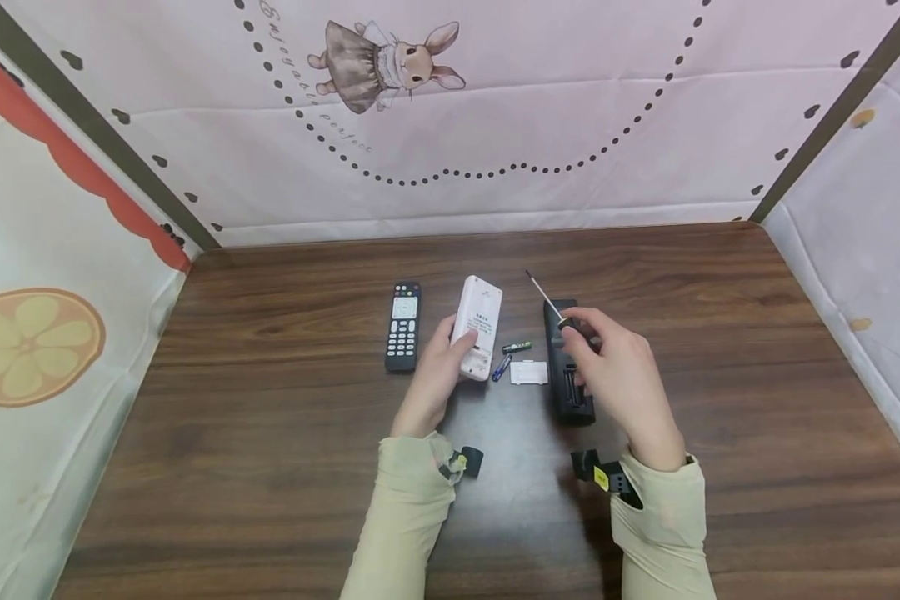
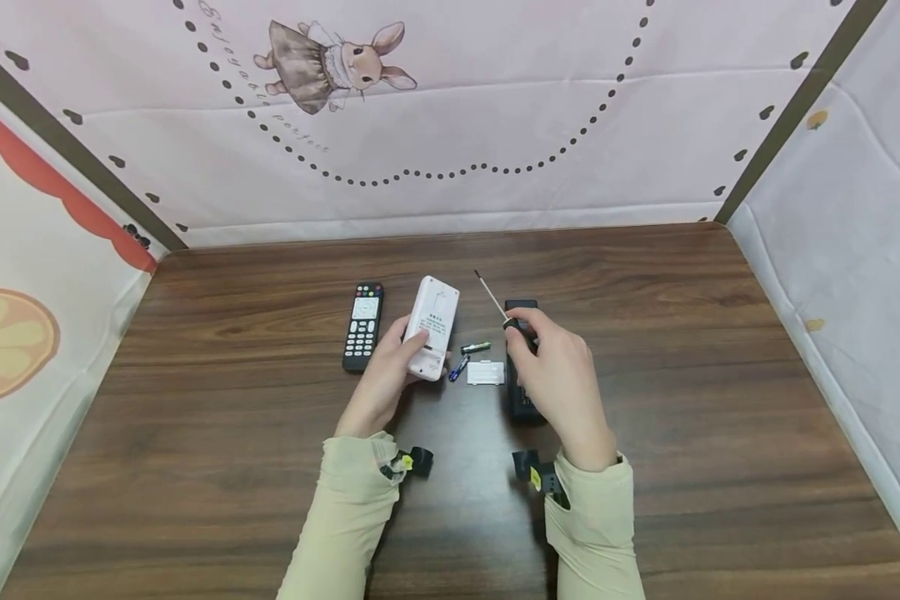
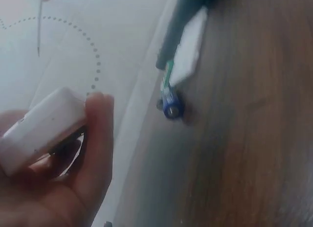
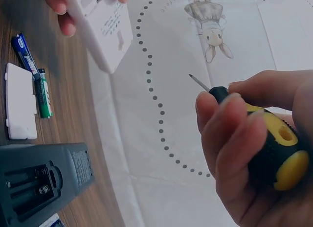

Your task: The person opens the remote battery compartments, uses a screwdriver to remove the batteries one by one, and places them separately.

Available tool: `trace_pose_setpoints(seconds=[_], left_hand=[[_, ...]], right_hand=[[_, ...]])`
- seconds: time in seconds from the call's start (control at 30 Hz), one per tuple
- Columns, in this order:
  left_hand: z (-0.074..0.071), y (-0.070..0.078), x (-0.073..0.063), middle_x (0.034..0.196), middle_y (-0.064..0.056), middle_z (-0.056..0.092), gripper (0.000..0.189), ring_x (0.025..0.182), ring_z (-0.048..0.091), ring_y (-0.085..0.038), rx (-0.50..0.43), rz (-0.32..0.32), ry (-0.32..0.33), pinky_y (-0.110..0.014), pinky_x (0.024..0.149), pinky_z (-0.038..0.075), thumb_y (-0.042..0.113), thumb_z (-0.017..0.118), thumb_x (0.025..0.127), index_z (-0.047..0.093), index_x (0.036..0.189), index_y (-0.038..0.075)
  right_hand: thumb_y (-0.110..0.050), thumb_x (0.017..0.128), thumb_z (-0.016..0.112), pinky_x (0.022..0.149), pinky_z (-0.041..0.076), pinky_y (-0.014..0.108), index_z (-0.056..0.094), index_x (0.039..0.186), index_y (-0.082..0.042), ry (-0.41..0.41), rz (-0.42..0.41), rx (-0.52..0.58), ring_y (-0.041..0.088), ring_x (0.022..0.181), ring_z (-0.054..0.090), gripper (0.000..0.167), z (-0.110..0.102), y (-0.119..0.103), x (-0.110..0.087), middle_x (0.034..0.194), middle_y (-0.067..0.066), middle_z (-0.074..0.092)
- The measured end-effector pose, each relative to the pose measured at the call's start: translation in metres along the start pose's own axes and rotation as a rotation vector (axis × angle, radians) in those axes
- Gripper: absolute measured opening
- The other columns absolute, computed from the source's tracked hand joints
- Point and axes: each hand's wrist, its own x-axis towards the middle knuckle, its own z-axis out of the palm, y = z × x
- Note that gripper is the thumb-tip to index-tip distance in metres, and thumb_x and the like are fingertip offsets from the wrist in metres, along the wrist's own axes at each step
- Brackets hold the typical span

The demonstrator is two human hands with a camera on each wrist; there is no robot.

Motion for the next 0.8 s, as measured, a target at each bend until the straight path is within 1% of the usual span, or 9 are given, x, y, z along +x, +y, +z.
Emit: trace_pose_setpoints(seconds=[0.1,0.17,0.23,0.37,0.43,0.5,0.63,0.8], left_hand=[[-0.001,-0.001,-0.002,0.111,-0.007,0.053,0.036,0.096,0.052,-0.020,-0.021,0.015,0.018,-0.033,0.083,0.041,0.022,0.047,0.092,0.042,0.127,0.012],[-0.002,-0.002,-0.003,0.110,-0.007,0.053,0.035,0.096,0.051,-0.019,0.005,0.010,0.046,-0.033,0.084,0.040,0.023,0.046,0.092,0.043,0.125,0.011],[-0.003,-0.002,-0.004,0.109,-0.005,0.053,0.034,0.096,0.052,-0.018,0.044,-0.017,0.061,-0.033,0.084,0.040,0.024,0.046,0.093,0.043,0.124,0.012],[-0.004,-0.006,-0.004,0.108,-0.005,0.054,0.032,0.092,0.054,-0.018,0.095,-0.063,0.066,-0.033,0.080,0.043,0.024,0.046,0.092,0.044,0.122,0.011],[-0.003,-0.008,-0.002,0.110,-0.005,0.054,0.034,0.092,0.055,-0.018,0.118,-0.073,0.066,-0.033,0.079,0.043,0.023,0.049,0.091,0.043,0.122,0.010],[-0.002,-0.010,-0.001,0.114,-0.006,0.054,0.037,0.091,0.055,-0.018,0.161,-0.083,0.067,-0.032,0.078,0.044,0.023,0.051,0.090,0.042,0.123,0.010],[0.000,-0.012,0.001,0.116,-0.005,0.053,0.045,0.090,0.055,-0.016,0.278,-0.102,0.075,-0.031,0.076,0.044,0.024,0.056,0.086,0.039,0.126,0.011],[-0.002,-0.012,0.002,0.110,-0.007,0.053,0.048,0.088,0.055,-0.019,0.315,-0.100,0.088,-0.032,0.075,0.044,0.022,0.059,0.084,0.038,0.126,0.009]], right_hand=[[-0.032,0.091,0.048,0.047,0.048,0.029,0.054,0.118,-0.019,0.001,0.004,0.009,0.020,0.056,0.059,0.030,-0.003,0.004,0.000,0.083,0.002,0.062],[-0.032,0.091,0.048,0.050,0.047,0.030,0.055,0.117,-0.018,0.018,-0.002,-0.012,0.018,0.060,0.059,0.030,-0.006,0.008,0.000,0.082,0.002,0.063],[-0.031,0.091,0.049,0.054,0.045,0.030,0.056,0.115,-0.016,0.043,-0.001,-0.043,0.017,0.064,0.057,0.030,-0.010,0.012,0.000,0.080,0.001,0.063],[-0.033,0.090,0.050,0.058,0.038,0.031,0.058,0.112,-0.014,0.087,0.010,-0.091,0.017,0.068,0.052,0.030,-0.018,0.022,0.002,0.080,0.001,0.064],[-0.035,0.090,0.050,0.058,0.037,0.031,0.058,0.113,-0.014,0.095,0.025,-0.088,0.018,0.069,0.051,0.032,-0.020,0.028,0.003,0.081,0.002,0.064],[-0.037,0.090,0.049,0.059,0.037,0.031,0.058,0.113,-0.013,0.103,0.044,-0.079,0.018,0.071,0.051,0.035,-0.023,0.034,0.004,0.083,0.004,0.065],[-0.040,0.090,0.048,0.060,0.039,0.032,0.058,0.114,-0.013,0.126,0.097,-0.075,0.020,0.076,0.052,0.038,-0.027,0.049,0.005,0.090,0.006,0.064],[-0.039,0.090,0.047,0.063,0.042,0.035,0.059,0.114,-0.011,0.131,0.135,-0.086,0.025,0.087,0.054,0.039,-0.029,0.065,0.008,0.101,0.011,0.061]])
